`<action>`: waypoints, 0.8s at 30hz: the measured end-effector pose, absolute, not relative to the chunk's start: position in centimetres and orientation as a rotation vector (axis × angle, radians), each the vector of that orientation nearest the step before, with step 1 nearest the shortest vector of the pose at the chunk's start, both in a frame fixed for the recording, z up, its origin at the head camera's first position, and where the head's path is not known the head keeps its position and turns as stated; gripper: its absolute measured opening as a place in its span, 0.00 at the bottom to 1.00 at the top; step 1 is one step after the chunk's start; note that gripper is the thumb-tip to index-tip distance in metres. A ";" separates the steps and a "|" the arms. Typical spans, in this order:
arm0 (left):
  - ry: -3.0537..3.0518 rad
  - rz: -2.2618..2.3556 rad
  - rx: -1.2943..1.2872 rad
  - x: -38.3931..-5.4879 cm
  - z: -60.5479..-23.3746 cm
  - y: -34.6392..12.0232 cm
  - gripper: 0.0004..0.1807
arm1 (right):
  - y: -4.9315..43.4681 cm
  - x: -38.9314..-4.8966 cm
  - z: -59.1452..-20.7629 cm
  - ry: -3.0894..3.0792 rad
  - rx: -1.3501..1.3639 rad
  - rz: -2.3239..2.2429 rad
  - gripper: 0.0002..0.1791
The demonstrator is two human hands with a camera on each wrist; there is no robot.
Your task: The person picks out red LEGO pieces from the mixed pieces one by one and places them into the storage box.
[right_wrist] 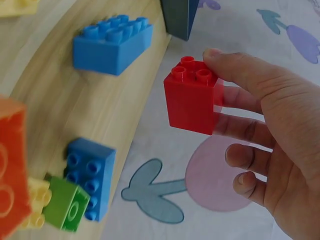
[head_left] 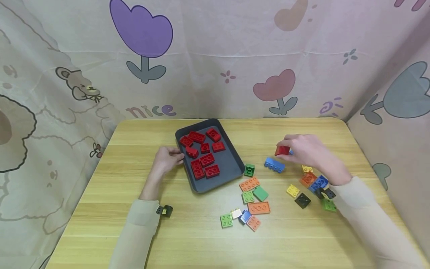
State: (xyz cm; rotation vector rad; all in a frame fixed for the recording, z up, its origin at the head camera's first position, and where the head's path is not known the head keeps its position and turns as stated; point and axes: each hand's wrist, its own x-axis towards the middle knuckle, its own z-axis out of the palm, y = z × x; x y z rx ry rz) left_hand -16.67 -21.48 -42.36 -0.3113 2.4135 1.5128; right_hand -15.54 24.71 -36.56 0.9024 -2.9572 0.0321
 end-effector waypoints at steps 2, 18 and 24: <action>2.411 1.512 -0.313 -16.7 -42.4 -21.5 0.22 | 24.1 -15.7 -36.5 -2.941 0.923 0.034 0.21; 2.416 1.512 -0.301 -16.7 -42.4 -21.5 0.21 | 20.6 -16.9 -37.0 -2.726 1.124 0.062 0.19; 2.414 1.511 -0.306 -16.7 -42.3 -21.5 0.21 | 19.4 -17.1 -37.0 -2.662 1.189 0.045 0.19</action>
